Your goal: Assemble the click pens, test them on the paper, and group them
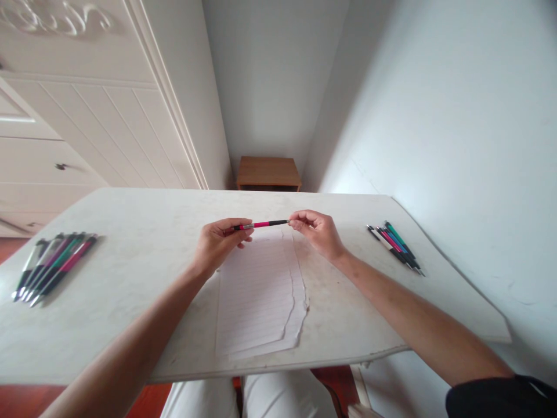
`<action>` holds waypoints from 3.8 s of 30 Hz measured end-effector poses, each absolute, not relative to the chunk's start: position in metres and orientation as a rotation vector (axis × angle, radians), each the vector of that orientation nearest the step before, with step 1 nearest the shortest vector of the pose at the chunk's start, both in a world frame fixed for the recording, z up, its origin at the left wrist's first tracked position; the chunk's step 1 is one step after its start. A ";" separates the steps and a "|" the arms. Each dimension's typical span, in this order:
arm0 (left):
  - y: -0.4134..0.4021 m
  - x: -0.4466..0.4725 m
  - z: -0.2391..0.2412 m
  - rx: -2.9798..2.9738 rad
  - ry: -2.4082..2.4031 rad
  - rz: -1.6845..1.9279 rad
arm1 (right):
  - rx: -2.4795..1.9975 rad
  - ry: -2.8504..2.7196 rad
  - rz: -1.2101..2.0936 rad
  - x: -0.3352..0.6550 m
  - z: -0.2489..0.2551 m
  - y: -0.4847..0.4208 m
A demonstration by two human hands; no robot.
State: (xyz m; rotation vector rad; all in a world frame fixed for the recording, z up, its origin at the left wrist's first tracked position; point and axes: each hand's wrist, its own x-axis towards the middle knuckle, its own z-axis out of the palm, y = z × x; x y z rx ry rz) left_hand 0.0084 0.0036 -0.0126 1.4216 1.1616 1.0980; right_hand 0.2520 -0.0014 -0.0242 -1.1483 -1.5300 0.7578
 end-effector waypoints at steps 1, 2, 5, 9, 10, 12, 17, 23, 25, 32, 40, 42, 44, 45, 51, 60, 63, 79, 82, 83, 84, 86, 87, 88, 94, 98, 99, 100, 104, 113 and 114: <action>0.003 0.009 -0.013 1.408 1.163 1.064 | -1.147 -1.532 0.753 0.252 -0.024 -0.002; 0.002 0.010 -0.013 1.397 1.154 1.028 | -1.147 -1.534 0.750 0.252 -0.023 -0.002; 0.002 0.012 -0.015 1.369 1.089 0.990 | -1.155 -1.535 0.733 0.253 -0.022 -0.001; 0.003 0.012 -0.015 1.303 1.020 1.072 | -1.170 -1.544 0.713 0.253 -0.022 -0.001; 0.003 0.011 -0.016 1.296 1.010 1.081 | -1.172 -1.548 0.712 0.253 -0.022 -0.001; 0.005 0.010 -0.016 1.317 1.020 1.085 | -1.172 -1.551 0.716 0.253 -0.022 -0.001; 0.007 0.009 -0.016 1.370 1.087 1.112 | -1.182 -1.548 0.712 0.253 -0.022 -0.002; 0.006 0.009 -0.015 1.330 1.122 1.073 | -1.185 -1.572 0.696 0.253 -0.023 -0.001; 0.005 0.009 -0.014 1.317 1.098 1.036 | -1.189 -1.578 0.687 0.253 -0.024 -0.001; 0.007 0.010 -0.017 1.171 0.993 1.065 | -1.197 -1.577 0.691 0.253 -0.023 -0.002; 0.011 0.007 -0.026 1.290 1.011 1.096 | -1.190 -1.585 0.687 0.253 -0.023 -0.003; 0.011 0.008 -0.028 1.382 1.074 1.087 | -1.190 -1.588 0.682 0.253 -0.022 -0.003; 0.011 0.008 -0.031 1.488 1.133 1.065 | -1.192 -1.589 0.675 0.253 -0.021 -0.003; 0.010 0.008 -0.032 1.551 1.163 1.059 | -1.193 -1.588 0.671 0.253 -0.020 -0.004; 0.008 0.007 -0.024 1.663 1.250 1.166 | -1.187 -1.580 0.663 0.253 -0.020 -0.003; 0.006 0.009 -0.007 1.165 0.975 1.161 | -1.185 -1.553 0.660 0.255 -0.018 -0.003; 0.009 0.005 -0.012 1.164 0.999 1.144 | -1.186 -1.550 0.660 0.255 -0.019 -0.003; 0.010 0.006 -0.012 1.040 0.956 1.124 | -1.191 -1.554 0.652 0.255 -0.018 -0.003; 0.011 0.004 -0.013 1.042 0.953 1.129 | -1.196 -1.572 0.644 0.254 -0.018 -0.005; 0.011 0.004 -0.014 1.055 0.959 1.125 | -1.197 -1.581 0.639 0.253 -0.018 -0.005; 0.011 0.004 -0.014 1.076 0.968 1.113 | -1.195 -1.591 0.633 0.253 -0.018 -0.005; 0.011 0.003 -0.016 1.136 0.996 1.060 | -1.185 -1.607 0.614 0.253 -0.018 -0.006; 0.011 0.003 -0.017 1.167 1.013 1.021 | -1.179 -1.617 0.603 0.253 -0.018 -0.006; 0.010 0.003 -0.017 1.195 1.031 0.977 | -1.173 -1.630 0.592 0.253 -0.018 -0.006; 0.006 0.005 -0.016 1.314 1.087 0.894 | -1.164 -1.769 0.468 0.253 -0.015 -0.009; 0.007 0.005 -0.020 1.389 1.070 0.933 | -1.193 -1.810 0.403 0.252 -0.013 -0.012; 0.007 0.005 -0.021 1.427 1.064 0.947 | -1.197 -1.809 0.405 0.252 -0.013 -0.012; 0.007 0.005 -0.022 1.476 1.056 0.964 | -1.197 -1.805 0.411 0.252 -0.013 -0.012; 0.006 0.006 -0.022 1.813 1.062 1.096 | -1.191 -1.793 0.420 0.253 -0.013 -0.011; -0.001 0.009 -0.016 2.350 0.986 1.428 | -1.182 -1.750 0.469 0.252 -0.013 -0.010; -0.001 0.009 -0.016 2.368 0.976 1.444 | -1.181 -1.744 0.480 0.252 -0.014 -0.010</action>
